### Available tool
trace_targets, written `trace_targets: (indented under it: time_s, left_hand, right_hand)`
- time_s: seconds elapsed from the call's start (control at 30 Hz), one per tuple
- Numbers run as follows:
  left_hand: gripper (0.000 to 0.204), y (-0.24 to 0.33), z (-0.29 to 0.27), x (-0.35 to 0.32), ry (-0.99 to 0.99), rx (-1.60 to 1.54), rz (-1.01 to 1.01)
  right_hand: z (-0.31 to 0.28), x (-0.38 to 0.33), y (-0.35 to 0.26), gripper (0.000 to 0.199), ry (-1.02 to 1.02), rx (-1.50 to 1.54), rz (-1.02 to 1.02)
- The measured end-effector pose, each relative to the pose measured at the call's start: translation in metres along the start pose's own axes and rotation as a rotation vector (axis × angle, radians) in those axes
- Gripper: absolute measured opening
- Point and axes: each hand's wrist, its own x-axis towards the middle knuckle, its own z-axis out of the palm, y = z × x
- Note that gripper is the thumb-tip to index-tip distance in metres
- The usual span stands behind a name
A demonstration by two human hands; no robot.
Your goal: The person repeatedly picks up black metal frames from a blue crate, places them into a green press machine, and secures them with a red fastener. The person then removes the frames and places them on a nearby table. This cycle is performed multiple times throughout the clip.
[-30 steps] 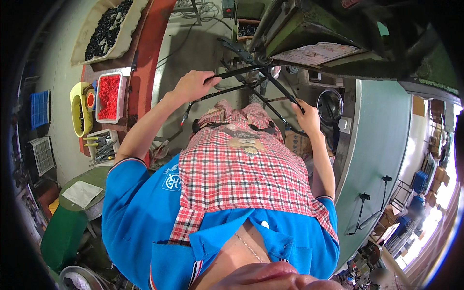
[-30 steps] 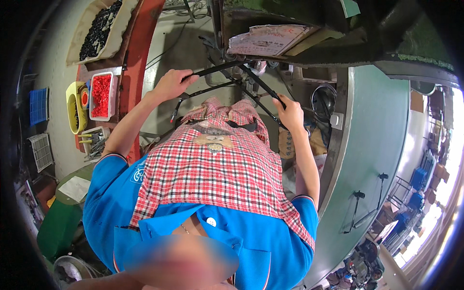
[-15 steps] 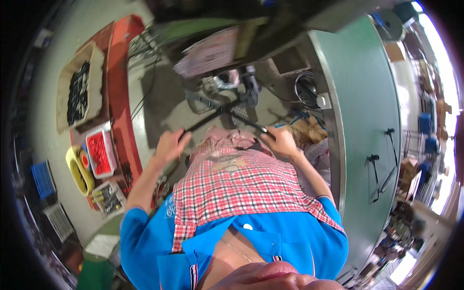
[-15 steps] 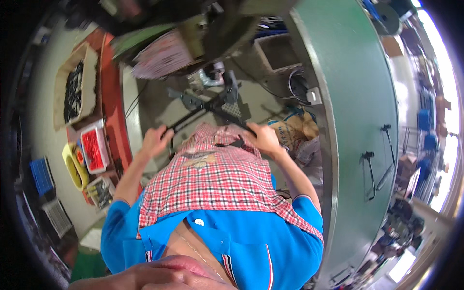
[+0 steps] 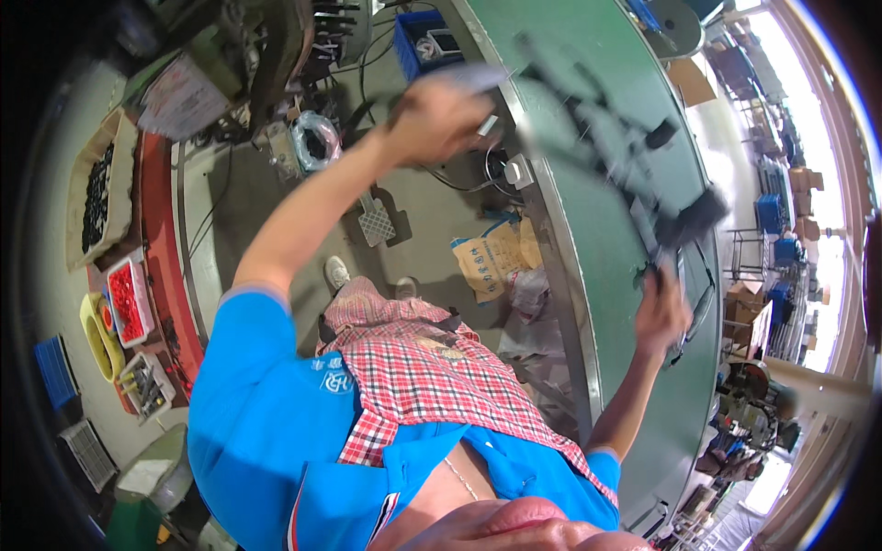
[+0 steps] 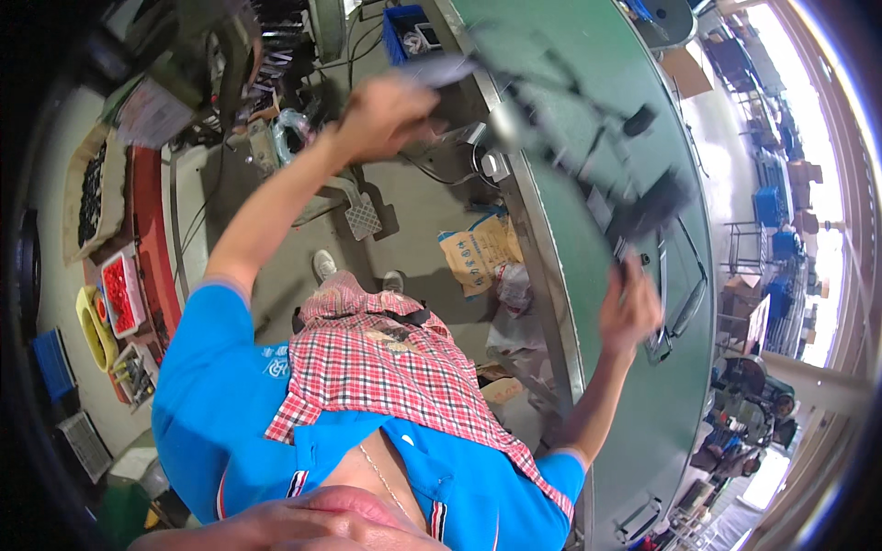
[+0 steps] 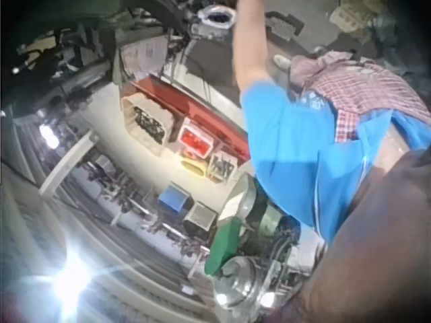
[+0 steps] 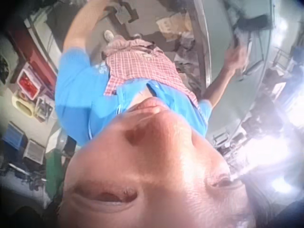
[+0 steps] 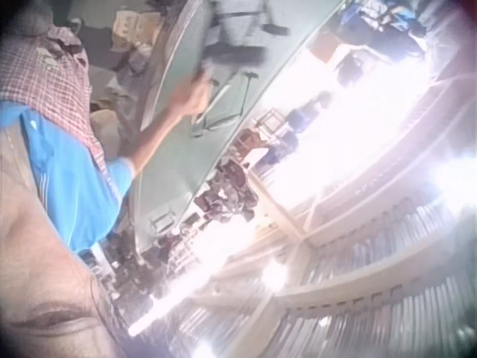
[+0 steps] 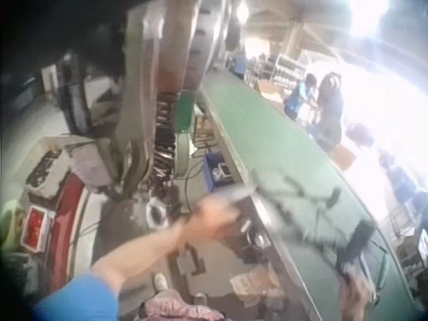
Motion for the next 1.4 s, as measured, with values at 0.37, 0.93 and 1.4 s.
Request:
trace_targets:
  time_s: [0.37,0.93,1.4]
  left_hand:
    - [0.026,0.075,-0.031,-0.116,-0.150,-0.014,-0.376]
    - [0.024,0.231,-0.186,-0.417,-0.200,0.006,-1.847]
    - [0.023,0.035,-0.146,-0.369,-0.248,-0.102,-1.460]
  right_hand:
    - [0.309,0.070,-0.128,0.030,-0.488,0.586,-0.209]
    - [0.602,0.056,-0.457,0.026,-1.111,0.213,-0.358]
    - [0.589,0.059,-0.392,0.025,-1.364,1.068,0.251]
